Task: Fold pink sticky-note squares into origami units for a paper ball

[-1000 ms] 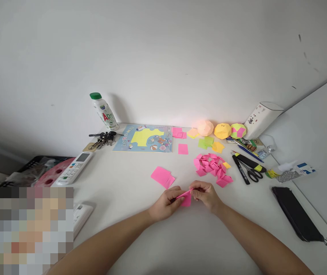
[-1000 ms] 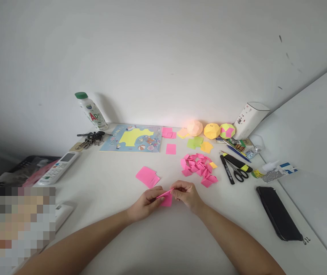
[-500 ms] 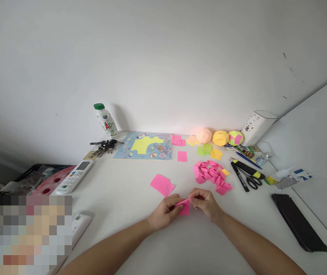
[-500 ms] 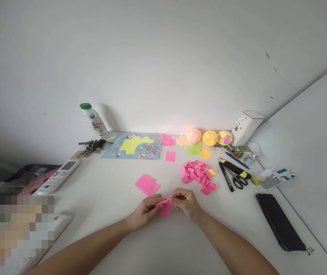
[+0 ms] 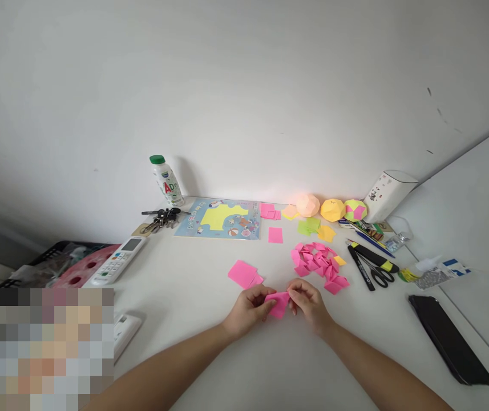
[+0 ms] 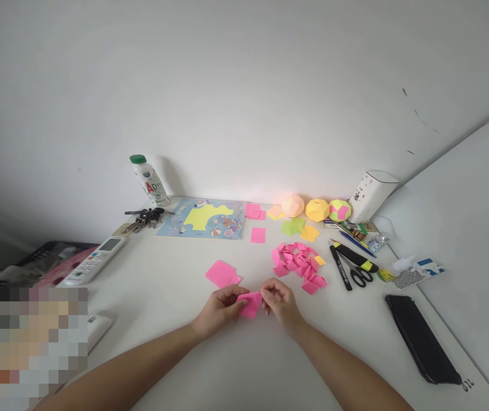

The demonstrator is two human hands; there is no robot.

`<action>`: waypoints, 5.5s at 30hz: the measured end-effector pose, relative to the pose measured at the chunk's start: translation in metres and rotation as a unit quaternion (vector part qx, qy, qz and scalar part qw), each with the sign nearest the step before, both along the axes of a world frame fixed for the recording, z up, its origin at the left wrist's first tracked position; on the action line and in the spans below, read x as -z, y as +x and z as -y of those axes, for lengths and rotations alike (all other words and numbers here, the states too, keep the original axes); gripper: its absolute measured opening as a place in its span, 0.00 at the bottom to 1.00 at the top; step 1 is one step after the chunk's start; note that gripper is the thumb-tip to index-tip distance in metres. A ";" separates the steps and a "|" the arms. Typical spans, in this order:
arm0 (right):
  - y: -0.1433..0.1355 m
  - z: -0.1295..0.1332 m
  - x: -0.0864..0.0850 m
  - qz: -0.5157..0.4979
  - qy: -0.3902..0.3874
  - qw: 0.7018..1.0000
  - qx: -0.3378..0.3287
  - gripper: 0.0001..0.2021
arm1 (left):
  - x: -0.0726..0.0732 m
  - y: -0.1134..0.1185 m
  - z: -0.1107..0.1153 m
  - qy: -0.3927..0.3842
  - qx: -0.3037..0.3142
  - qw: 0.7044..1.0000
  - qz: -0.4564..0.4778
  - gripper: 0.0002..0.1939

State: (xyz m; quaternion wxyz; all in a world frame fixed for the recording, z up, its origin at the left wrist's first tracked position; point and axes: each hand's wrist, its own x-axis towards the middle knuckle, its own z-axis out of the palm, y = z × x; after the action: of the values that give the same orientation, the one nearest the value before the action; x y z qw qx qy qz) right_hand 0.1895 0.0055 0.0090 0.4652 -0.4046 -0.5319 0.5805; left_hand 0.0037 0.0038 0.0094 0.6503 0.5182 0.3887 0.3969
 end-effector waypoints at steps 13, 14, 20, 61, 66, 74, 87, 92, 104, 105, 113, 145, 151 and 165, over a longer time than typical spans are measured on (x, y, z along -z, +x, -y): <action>-0.007 0.007 0.000 0.139 0.104 0.985 -0.002 0.08 | -0.001 0.000 -0.001 0.002 0.003 1.000 -0.015 0.16; -0.007 0.007 0.000 0.133 0.100 0.986 0.001 0.08 | -0.002 0.000 -0.001 0.002 -0.004 1.000 -0.019 0.16; -0.007 0.008 0.002 0.115 0.092 0.989 0.011 0.08 | -0.003 -0.001 0.000 0.004 -0.006 1.000 -0.023 0.16; -0.007 0.004 0.002 0.068 0.003 0.997 -0.022 0.13 | 0.006 -0.002 -0.001 0.080 -0.022 0.994 -0.066 0.13; -0.006 0.005 0.002 0.075 0.010 0.997 -0.035 0.13 | 0.002 -0.002 0.000 0.073 -0.017 0.996 -0.052 0.13; -0.009 0.008 -0.003 0.096 0.038 0.993 -0.055 0.10 | 0.001 0.002 0.001 0.057 -0.010 0.997 -0.059 0.10; -0.004 0.006 -0.003 0.035 0.000 0.999 -0.019 0.12 | 0.000 -0.002 0.001 0.019 -0.003 1.000 0.004 0.12; -0.007 0.008 -0.002 0.087 0.022 0.995 -0.034 0.10 | 0.001 0.002 0.003 0.034 0.013 0.999 -0.018 0.12; -0.005 0.008 -0.004 0.075 -0.004 0.997 -0.009 0.09 | -0.001 -0.001 0.001 0.012 0.004 1.000 0.018 0.15; -0.005 0.006 -0.004 0.061 -0.011 0.998 0.004 0.09 | -0.001 -0.002 0.000 0.004 -0.003 1.000 0.029 0.15; -0.004 0.002 -0.004 0.035 -0.018 0.999 -0.037 0.11 | -0.002 -0.003 -0.002 -0.024 -0.030 0.998 0.047 0.15; -0.005 0.004 -0.002 0.076 0.022 0.996 -0.033 0.09 | -0.007 -0.007 -0.011 -0.099 0.014 0.993 0.064 0.17; -0.003 0.005 -0.002 0.032 -0.035 0.997 -0.058 0.13 | -0.003 -0.007 -0.009 -0.114 -0.026 0.984 0.132 0.14; -0.001 0.006 0.000 0.032 -0.036 0.996 -0.071 0.15 | -0.002 -0.010 -0.011 -0.078 0.043 0.985 0.145 0.14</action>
State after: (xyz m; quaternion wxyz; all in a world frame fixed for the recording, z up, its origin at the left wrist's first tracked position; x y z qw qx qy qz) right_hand 0.1886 -0.0001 0.0091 0.3912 -0.4005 -0.5528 0.6172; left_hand -0.0059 0.0151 0.0109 0.7548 0.4190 0.2977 0.4076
